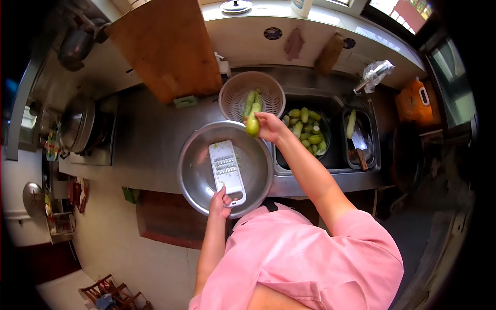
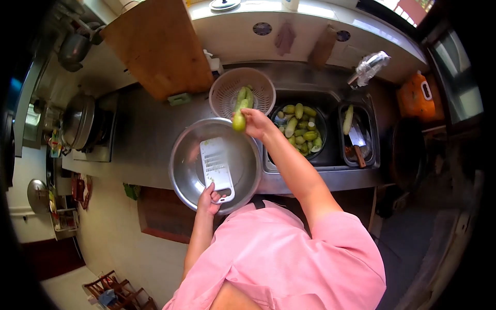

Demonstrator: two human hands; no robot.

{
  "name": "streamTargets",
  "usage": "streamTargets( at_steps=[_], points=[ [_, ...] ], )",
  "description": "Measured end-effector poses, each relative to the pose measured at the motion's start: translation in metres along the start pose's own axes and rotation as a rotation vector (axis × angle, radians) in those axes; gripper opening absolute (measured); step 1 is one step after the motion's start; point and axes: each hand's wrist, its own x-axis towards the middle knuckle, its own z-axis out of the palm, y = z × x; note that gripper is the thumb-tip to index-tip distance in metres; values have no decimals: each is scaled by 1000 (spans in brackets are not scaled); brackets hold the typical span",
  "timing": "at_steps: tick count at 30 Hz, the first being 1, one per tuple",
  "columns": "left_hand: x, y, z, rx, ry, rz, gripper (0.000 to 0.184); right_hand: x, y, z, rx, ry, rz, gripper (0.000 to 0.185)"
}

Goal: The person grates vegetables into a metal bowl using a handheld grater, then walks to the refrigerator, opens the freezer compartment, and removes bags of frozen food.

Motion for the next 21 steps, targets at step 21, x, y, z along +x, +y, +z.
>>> streamTargets(
  at_steps=[21],
  points=[
    [-14,5,11,58,42,8,9,-38,-33,-252,-1845,962,-495,43]
  ],
)
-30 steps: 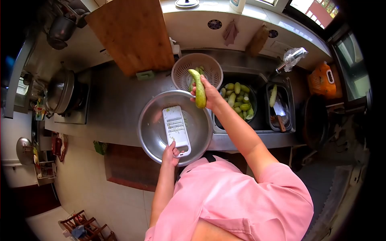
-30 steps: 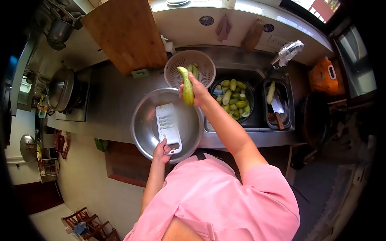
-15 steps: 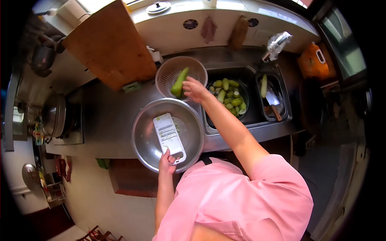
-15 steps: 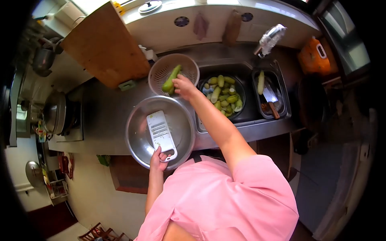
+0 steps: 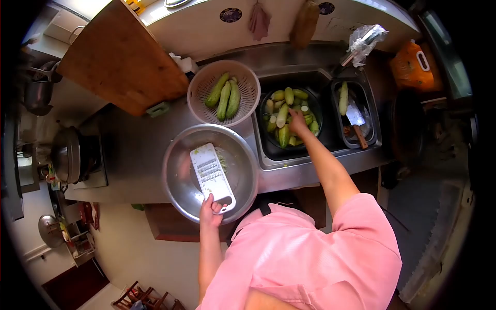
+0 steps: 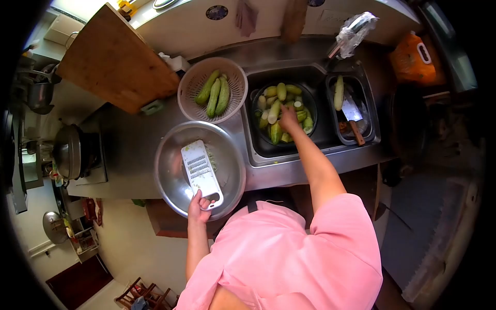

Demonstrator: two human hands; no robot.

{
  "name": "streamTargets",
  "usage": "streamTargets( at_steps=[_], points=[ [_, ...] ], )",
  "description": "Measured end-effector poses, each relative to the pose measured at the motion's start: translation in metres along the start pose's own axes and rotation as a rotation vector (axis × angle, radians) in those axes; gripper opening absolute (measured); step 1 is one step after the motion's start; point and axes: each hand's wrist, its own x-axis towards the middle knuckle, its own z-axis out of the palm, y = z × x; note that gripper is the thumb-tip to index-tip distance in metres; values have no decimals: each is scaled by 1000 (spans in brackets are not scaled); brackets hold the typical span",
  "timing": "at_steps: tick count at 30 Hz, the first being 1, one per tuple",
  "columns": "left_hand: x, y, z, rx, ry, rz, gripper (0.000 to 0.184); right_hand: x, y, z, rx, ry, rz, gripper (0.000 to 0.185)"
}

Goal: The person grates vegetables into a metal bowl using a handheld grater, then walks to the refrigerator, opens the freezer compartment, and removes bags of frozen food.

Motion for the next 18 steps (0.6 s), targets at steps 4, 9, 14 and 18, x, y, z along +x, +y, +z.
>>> streamTargets(
  at_steps=[4,9,14,18],
  points=[
    [-33,6,20,4,50,60,8,-5,-45,-22,-409,-134,-300,47],
    [-85,16,19,93,95,189,13,9,-24,-35,-329,-137,-473,34],
    [-132,24,-1,254,169,227,18,2,-24,-78,507,-58,-5,37],
    [-141,25,-11,187,113,152,17,-23,-38,-111,1283,-294,422,39]
  ],
)
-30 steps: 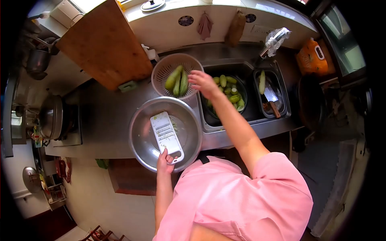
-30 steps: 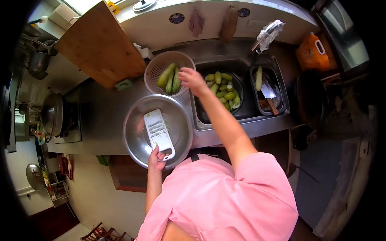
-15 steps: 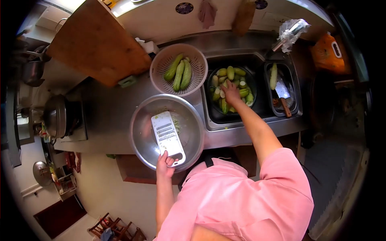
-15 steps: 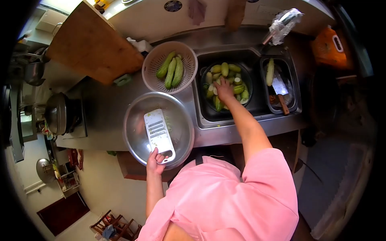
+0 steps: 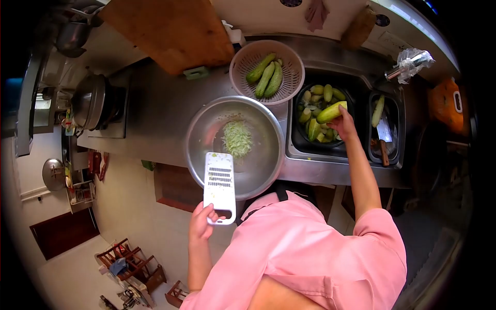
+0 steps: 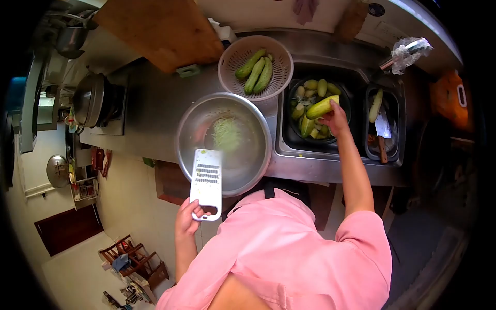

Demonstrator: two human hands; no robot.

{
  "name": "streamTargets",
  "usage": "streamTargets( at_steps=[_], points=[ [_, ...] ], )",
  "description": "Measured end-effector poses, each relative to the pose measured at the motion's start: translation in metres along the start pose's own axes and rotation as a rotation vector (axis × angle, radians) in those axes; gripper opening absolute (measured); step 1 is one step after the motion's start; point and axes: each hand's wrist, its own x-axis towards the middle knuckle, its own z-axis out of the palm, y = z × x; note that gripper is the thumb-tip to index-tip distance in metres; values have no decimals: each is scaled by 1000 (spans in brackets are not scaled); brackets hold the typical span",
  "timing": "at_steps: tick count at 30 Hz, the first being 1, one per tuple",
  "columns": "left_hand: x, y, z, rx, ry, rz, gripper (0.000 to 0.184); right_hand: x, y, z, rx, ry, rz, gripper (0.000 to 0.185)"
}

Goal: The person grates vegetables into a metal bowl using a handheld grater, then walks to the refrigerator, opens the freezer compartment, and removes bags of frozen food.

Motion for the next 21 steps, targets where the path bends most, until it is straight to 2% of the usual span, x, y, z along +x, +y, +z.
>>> streamTargets(
  at_steps=[2,3,5,7,11,12,13,15,16,19,20,21],
  points=[
    [11,-5,1,-50,-55,-97,16,-20,-8,19,254,32,65,45],
    [17,-7,5,-60,-58,-109,15,-20,-4,17,253,28,61,45],
    [31,-10,12,-133,-124,-121,14,-16,5,8,400,-312,257,52],
    [44,-15,17,-176,-182,-97,14,-57,-19,55,423,-199,337,52],
    [56,-18,34,-198,-176,-54,13,-83,-14,88,313,-561,416,41],
    [58,-17,36,-186,-185,-45,13,-93,-13,100,237,-564,393,39],
    [58,-15,38,-177,-190,-36,13,-110,-19,115,161,-582,384,45],
    [57,-10,42,-179,-211,-13,13,-119,-11,134,83,-786,243,53],
    [57,-8,43,-172,-215,11,14,-128,-15,143,7,-840,251,59],
    [71,-4,46,-191,-220,38,14,-133,4,163,-97,-801,236,53],
    [80,-6,46,-225,-209,29,14,-134,7,167,-202,-696,316,47],
    [89,-8,47,-261,-196,18,13,-138,11,173,-220,-699,318,47]
  ],
)
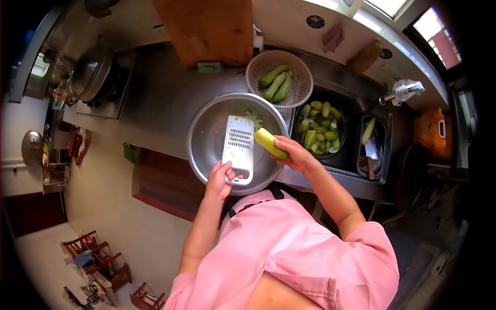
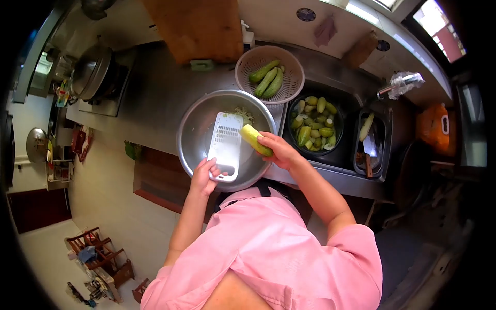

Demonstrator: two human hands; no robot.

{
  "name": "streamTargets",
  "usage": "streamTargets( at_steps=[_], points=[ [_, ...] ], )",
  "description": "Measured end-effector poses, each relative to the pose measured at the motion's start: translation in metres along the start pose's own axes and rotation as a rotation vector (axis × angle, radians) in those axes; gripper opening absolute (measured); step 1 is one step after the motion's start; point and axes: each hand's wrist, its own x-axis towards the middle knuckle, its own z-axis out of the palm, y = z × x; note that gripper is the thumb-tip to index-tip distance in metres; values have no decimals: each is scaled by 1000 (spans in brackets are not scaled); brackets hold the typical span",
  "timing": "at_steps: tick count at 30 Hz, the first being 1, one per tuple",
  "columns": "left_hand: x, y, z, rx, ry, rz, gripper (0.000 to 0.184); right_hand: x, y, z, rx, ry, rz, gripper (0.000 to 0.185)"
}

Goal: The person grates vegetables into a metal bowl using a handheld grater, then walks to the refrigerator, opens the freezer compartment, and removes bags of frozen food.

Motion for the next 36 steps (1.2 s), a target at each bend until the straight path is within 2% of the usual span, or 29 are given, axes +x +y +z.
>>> streamTargets(
  at_steps=[3,6,7,8,10,11,12,14,17,20,21,23,24,26,28,30,32,34,36],
  points=[
    [21,-15,4,0,16,24,12,20,18,6,411,25,177,36],
    [41,-36,-9,-14,-8,12,14,32,31,0,475,-94,253,34],
    [45,-41,-14,-21,-24,-21,14,34,33,4,416,20,271,39],
    [48,-46,-20,-30,-40,-55,15,36,37,11,404,24,286,39],
    [51,-52,-23,-29,-20,-36,15,36,45,27,-561,394,-123,43],
    [53,-55,-26,-10,1,-20,16,47,69,9,-969,435,-501,44],
    [55,-57,-28,12,24,-5,16,36,67,19,-980,427,-491,44],
    [58,-61,-25,24,43,8,16,9,46,53,-1432,334,-485,43],
    [64,-64,-28,9,89,0,16,42,45,71,-1557,379,-473,40],
    [61,-65,-25,-48,95,-24,17,118,31,62,-1622,559,-627,34],
    [59,-62,-26,-52,77,-20,17,118,26,62,-1627,563,-629,34],
    [63,-64,-37,-71,53,-8,17,116,10,61,-1709,435,-553,33],
    [68,-64,-38,-99,31,2,18,92,18,63,-1764,343,-478,37],
    [67,-64,-32,-128,18,-4,19,38,34,74,-1742,198,-499,49],
    [60,-69,-29,-107,32,-61,21,60,45,63,-1716,325,-458,45],
    [41,-56,-20,-81,51,-87,23,115,35,54,-1704,476,-510,40],
    [33,-45,-16,-60,103,-42,24,125,21,61,-1717,540,-543,34],
    [49,-53,-31,-46,24,-34,23,93,22,59,-1829,261,-451,42],
    [49,-56,-31,-21,32,-106,22,40,32,76,-1823,161,-406,51]
  ],
)
